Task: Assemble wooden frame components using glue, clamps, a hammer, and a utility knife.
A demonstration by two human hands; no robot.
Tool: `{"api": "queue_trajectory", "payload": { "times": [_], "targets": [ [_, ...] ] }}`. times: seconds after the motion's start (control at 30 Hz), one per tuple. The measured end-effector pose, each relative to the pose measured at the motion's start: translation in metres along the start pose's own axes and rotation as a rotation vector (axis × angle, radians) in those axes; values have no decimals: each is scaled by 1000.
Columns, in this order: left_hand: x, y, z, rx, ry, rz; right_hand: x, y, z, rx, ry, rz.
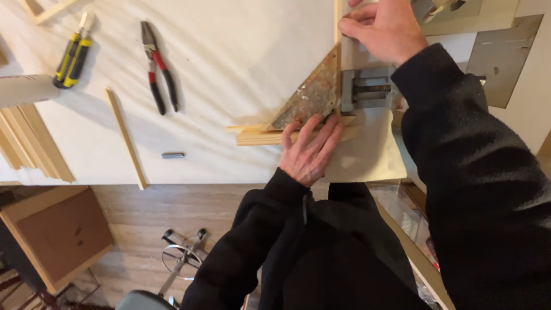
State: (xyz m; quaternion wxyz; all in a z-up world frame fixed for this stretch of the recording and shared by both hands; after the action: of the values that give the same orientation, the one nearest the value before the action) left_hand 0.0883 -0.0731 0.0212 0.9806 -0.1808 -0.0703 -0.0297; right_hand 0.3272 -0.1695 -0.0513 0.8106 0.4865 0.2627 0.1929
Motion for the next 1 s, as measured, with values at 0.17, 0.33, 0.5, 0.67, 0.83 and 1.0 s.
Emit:
{"api": "queue_trajectory", "payload": {
  "times": [0.17,0.33,0.5,0.67,0.83,1.0],
  "targets": [
    [-2,1,-5,15,21,-2,8,-4,-5,140,67,-52],
    [-3,1,-11,-54,105,75,2,1,-5,209,67,33],
    [1,-5,-8,12,86,55,7,0,-4,179,98,71],
    [-1,-12,-10,54,133,61,6,1,-6,43,73,211],
    [-6,-14,-13,145,179,59,7,8,-6,-16,105,4],
    [-5,-15,-14,152,181,48,9,6,-8,-42,76,66]
  ]
}}
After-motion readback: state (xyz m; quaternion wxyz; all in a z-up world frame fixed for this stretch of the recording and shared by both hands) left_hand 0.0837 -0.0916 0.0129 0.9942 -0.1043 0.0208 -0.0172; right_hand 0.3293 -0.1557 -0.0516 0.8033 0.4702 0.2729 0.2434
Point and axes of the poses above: each hand's wrist, its own x-axis towards the middle knuckle, its own z-axis out of the back of the hand, y = z × x, the point moved 6 cm from there along x, towards the middle knuckle, and after that the axes turned 7 degrees about z, right-handed, at the moved point
